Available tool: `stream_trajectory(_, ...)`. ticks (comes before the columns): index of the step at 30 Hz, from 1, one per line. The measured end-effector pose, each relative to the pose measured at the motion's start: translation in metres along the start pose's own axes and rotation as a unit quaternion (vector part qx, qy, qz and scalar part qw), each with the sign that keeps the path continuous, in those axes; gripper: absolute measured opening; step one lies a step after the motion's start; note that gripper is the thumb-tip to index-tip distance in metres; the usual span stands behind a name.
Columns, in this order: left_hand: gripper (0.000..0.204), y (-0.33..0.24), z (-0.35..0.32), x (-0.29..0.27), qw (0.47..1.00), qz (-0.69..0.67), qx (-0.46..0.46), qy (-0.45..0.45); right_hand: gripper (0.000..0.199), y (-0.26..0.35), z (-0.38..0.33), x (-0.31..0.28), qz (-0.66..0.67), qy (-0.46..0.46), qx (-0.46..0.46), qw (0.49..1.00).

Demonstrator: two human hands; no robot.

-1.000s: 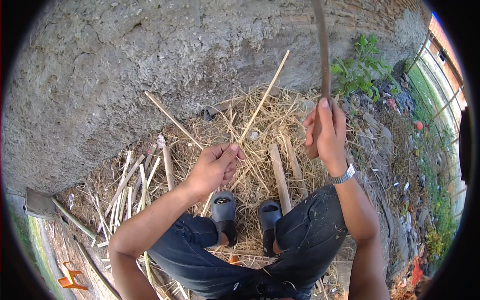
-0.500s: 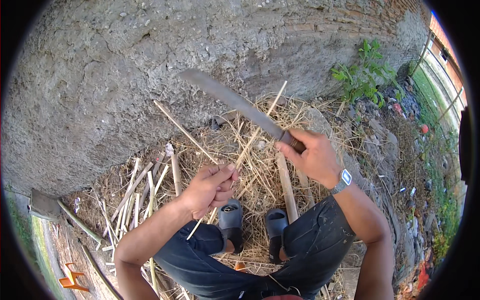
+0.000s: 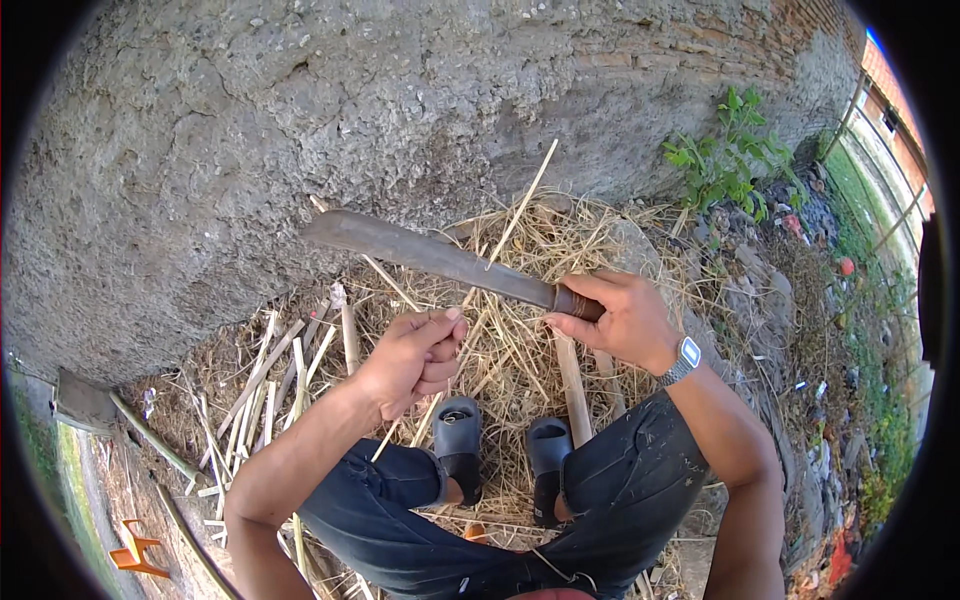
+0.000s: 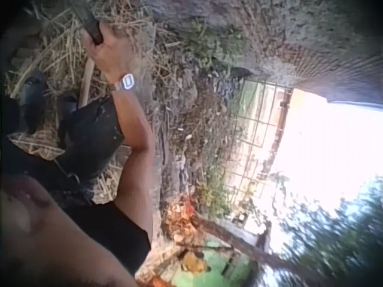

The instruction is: The person shaves a long thin strip of bamboo using a machete while sitting outdoors, supporting the wood against their leg.

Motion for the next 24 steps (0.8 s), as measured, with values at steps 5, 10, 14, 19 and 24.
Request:
stream_trajectory(5,0.027,-0.001,0.01,0.004,1.0,-0.024,-0.003,0.02,0.055,0.001,0.004,-0.012,-0.071,-0.058,-0.018,0.996)
stream_trajectory(10,0.027,-0.007,0.009,0.017,0.999,-0.023,0.027,0.035,0.055,0.001,0.004,-0.016,-0.074,-0.072,-0.017,0.995)
stream_trajectory(14,0.028,0.006,0.007,0.009,0.999,-0.021,-0.006,0.024,0.052,0.023,-0.006,-0.003,-0.068,-0.022,-0.039,0.997)
stream_trajectory(19,0.029,0.006,-0.004,0.004,0.998,-0.035,-0.012,0.047,0.044,0.002,0.006,-0.01,-0.041,-0.037,0.027,0.998)
stream_trajectory(24,0.029,0.013,0.0,0.002,0.999,-0.014,-0.034,0.036,0.04,0.013,0.012,-0.012,-0.048,-0.021,0.04,0.998)
Point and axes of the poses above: each hand's wrist, its own z-axis towards the middle knuckle, its own x-axis out of the palm, y = z × x, the point moved 4 cm from there along z, towards the middle knuckle, and after that the axes turned 1 degree about -z, right-handed, at the moved point
